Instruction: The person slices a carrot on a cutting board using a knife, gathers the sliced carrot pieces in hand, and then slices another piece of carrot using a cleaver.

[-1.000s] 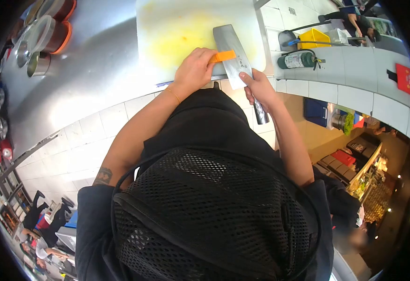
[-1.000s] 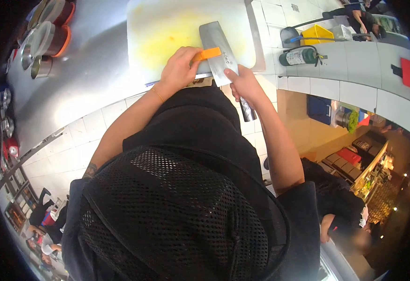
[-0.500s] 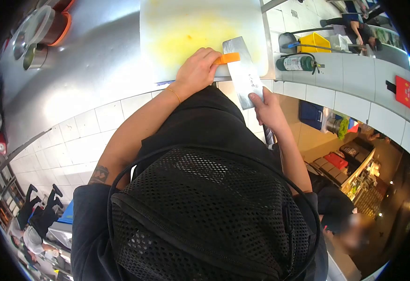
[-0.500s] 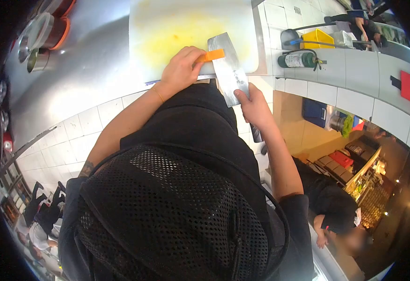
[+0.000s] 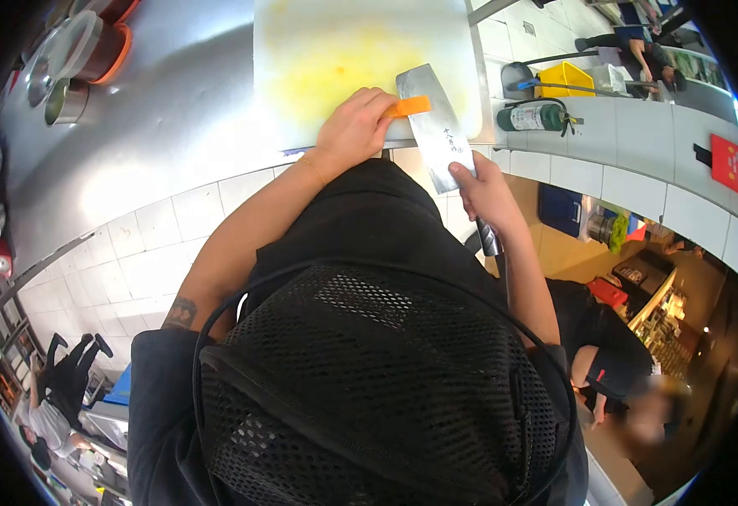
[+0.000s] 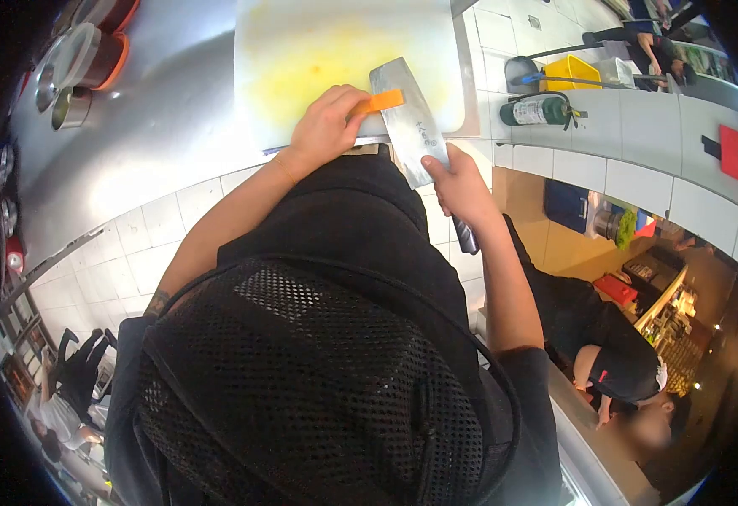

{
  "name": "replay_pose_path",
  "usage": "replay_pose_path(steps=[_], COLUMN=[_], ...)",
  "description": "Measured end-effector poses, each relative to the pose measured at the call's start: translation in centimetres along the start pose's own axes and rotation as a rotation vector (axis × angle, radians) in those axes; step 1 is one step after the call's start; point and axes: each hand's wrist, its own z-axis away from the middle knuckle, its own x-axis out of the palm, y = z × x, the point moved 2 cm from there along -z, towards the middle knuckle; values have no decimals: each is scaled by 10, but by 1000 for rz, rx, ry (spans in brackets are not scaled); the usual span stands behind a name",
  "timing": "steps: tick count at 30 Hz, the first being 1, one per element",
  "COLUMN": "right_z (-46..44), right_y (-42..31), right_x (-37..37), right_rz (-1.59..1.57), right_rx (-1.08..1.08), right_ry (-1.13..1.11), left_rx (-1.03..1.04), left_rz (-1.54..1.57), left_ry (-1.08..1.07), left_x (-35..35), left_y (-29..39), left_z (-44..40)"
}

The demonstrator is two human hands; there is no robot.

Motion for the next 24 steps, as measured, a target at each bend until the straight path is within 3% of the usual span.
replay_pose_path(steps=[24], right_z=[2], right_y=[31], right_x=[10], right_rz=[-206], right_rx=[94], right_ry=[-67], left_rx=[-17], left_rz=[-42], left_ry=[-23], left_x=[2], left_y=[1], left_z=[-1])
